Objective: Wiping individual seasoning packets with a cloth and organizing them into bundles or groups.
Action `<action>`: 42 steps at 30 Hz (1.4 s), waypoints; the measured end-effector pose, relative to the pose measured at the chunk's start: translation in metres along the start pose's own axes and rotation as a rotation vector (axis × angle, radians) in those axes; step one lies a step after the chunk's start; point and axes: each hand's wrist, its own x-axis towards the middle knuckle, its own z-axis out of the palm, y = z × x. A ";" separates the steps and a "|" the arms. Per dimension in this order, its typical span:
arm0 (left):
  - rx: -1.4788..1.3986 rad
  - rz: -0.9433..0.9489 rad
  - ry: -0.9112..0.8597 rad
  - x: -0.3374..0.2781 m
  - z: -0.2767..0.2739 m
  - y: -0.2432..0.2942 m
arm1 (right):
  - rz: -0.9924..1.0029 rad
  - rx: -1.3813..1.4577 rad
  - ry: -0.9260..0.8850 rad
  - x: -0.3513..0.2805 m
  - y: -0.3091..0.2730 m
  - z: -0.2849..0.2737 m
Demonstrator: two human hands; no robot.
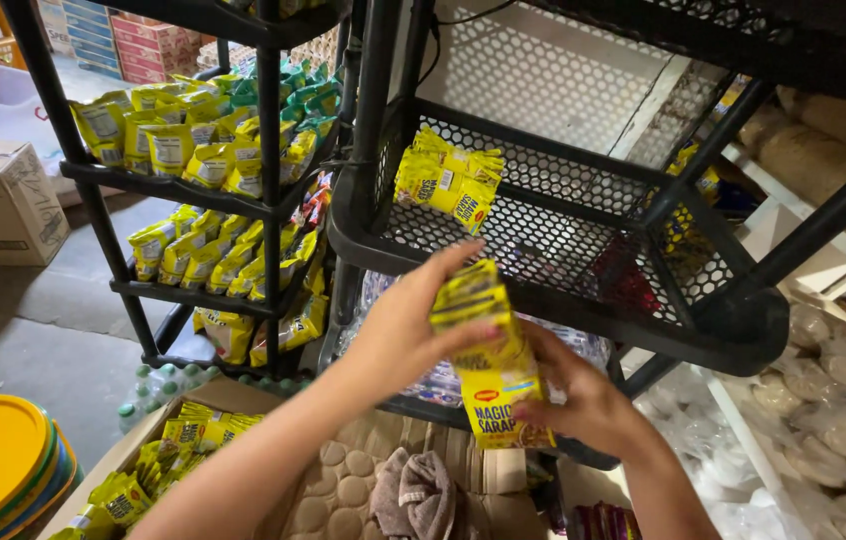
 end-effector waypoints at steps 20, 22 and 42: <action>-0.222 0.178 -0.207 0.014 0.010 0.009 | -0.526 0.721 0.368 0.012 0.012 -0.015; -0.155 0.198 -0.258 0.013 0.013 0.009 | -0.535 0.718 0.420 0.018 0.014 -0.017; 0.091 0.384 -0.309 0.143 -0.046 -0.085 | -0.476 -0.842 0.441 0.126 -0.063 -0.102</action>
